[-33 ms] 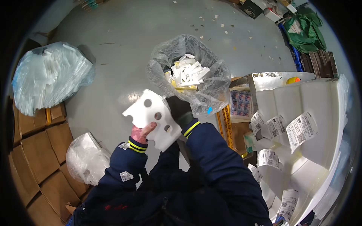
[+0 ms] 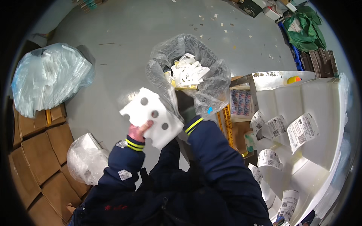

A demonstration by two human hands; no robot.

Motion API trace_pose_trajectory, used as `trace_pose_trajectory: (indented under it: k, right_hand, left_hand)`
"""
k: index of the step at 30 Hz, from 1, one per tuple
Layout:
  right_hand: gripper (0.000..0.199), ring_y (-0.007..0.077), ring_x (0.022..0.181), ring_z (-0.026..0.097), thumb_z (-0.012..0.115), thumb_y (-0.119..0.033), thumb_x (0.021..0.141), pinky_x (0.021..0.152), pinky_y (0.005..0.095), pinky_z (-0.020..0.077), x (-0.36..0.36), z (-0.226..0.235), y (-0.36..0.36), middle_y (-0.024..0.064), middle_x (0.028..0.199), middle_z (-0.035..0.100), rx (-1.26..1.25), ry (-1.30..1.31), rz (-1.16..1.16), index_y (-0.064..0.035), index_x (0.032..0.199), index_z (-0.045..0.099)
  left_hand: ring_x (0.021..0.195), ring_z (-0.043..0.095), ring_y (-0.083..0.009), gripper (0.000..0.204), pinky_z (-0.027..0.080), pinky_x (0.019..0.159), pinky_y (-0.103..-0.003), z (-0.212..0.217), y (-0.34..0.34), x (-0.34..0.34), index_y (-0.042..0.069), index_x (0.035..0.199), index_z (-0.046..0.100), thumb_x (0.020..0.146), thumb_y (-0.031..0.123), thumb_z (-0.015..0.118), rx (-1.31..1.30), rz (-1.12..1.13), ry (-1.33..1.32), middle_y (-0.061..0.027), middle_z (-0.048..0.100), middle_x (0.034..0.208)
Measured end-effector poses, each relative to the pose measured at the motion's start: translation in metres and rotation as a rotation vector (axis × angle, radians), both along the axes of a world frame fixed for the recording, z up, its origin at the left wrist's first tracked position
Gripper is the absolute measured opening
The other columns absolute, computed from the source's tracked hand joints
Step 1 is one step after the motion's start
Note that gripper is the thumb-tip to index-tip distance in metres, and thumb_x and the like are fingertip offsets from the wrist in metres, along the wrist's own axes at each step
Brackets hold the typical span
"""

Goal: The person places items into a white styrofoam container, covers them with a paper towel, adds a label, and then seals the container with tape using a dispenser.

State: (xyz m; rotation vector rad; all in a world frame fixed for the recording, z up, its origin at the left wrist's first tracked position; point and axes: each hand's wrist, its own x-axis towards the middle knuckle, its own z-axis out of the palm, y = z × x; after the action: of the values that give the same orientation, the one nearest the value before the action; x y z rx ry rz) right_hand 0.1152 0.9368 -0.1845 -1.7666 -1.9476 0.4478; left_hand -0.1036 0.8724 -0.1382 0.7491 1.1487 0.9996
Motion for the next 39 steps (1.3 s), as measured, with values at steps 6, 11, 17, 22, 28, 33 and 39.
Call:
trace_pose_trajectory:
  k: [6, 11, 17, 22, 28, 33, 39]
  right_hand:
    - [0.041, 0.0368, 0.093, 0.059, 0.05, -0.027, 0.086, 0.077, 0.0422, 0.0482, 0.059, -0.03, 0.108, 0.0215, 0.099, 0.062, -0.098, 0.444, -0.516, -0.0078, 0.123, 0.047]
    - [0.038, 0.0381, 0.082, 0.062, 0.043, -0.025, 0.09, 0.065, 0.045, 0.0503, -0.029, -0.017, 0.026, 0.0247, 0.122, 0.049, -0.418, 0.293, -0.463, -0.0182, 0.128, 0.041]
    - [0.034, 0.0393, 0.075, 0.058, 0.047, -0.035, 0.089, 0.061, 0.0462, 0.0442, -0.017, -0.006, 0.009, 0.023, 0.074, 0.059, -0.087, 0.5, -0.349, -0.0027, 0.086, 0.057]
    - [0.021, 0.0248, 0.075, 0.06, 0.049, -0.021, 0.087, 0.07, 0.0354, 0.0464, -0.024, -0.005, 0.052, 0.0114, 0.078, 0.06, -0.276, 0.689, -0.252, -0.0039, 0.094, 0.06]
    - [0.036, 0.0292, 0.098, 0.056, 0.048, -0.038, 0.086, 0.084, 0.0398, 0.0446, 0.043, 0.01, 0.103, 0.0093, 0.109, 0.058, -0.723, 2.048, -0.418, -0.012, 0.11, 0.055]
    - [0.062, 0.0273, 0.1, 0.057, 0.055, -0.042, 0.084, 0.084, 0.037, 0.0448, 0.08, 0.006, -0.068, 0.0106, 0.115, 0.055, -0.1, 0.6, -0.513, -0.0097, 0.132, 0.034]
    - [0.051, 0.0167, 0.076, 0.06, 0.067, -0.029, 0.081, 0.072, 0.0297, 0.0487, 0.103, -0.003, -0.429, 0.0085, 0.084, 0.063, 0.049, 0.826, -0.781, -0.0106, 0.124, 0.049]
  left_hand:
    - [0.086, 0.062, -0.0185, 0.032, 0.052, 0.068, -0.03, -0.017, 0.06, 0.009, 0.005, 0.109, 0.056, 0.082, 0.018, 0.066, -0.153, 0.212, -0.21, -0.0067, 0.061, 0.1]
    - [0.088, 0.062, -0.0281, 0.045, 0.05, 0.075, -0.034, -0.069, 0.05, 0.023, 0.008, 0.12, 0.053, 0.077, 0.011, 0.066, 0.46, -0.123, 0.797, -0.0135, 0.062, 0.1]
    - [0.09, 0.061, -0.0301, 0.049, 0.047, 0.073, -0.035, -0.036, 0.036, 0.04, 0.01, 0.122, 0.052, 0.074, 0.007, 0.066, 0.084, -0.095, 0.218, -0.0156, 0.061, 0.103]
    - [0.062, 0.057, -0.0177, 0.029, 0.043, 0.05, -0.026, 0.006, 0.076, 0.045, 0.012, 0.109, 0.058, 0.084, 0.026, 0.063, -0.449, 0.346, -0.381, -0.003, 0.063, 0.089]
    - [0.057, 0.059, -0.0152, 0.025, 0.041, 0.04, -0.022, 0.008, 0.083, 0.01, 0.011, 0.096, 0.062, 0.081, 0.03, 0.066, -0.42, 0.327, -0.303, -0.0038, 0.065, 0.083]
    - [0.08, 0.062, -0.0222, 0.038, 0.052, 0.065, -0.035, -0.003, -0.016, 0.063, 0.009, 0.112, 0.058, 0.075, 0.012, 0.069, 0.401, -0.39, 0.617, -0.0082, 0.064, 0.095]
    - [0.093, 0.062, -0.0313, 0.056, 0.051, 0.075, -0.036, -0.036, -0.199, 0.172, 0.009, 0.121, 0.052, 0.068, 0.0, 0.067, 1.393, -1.262, 0.236, -0.0171, 0.063, 0.105]
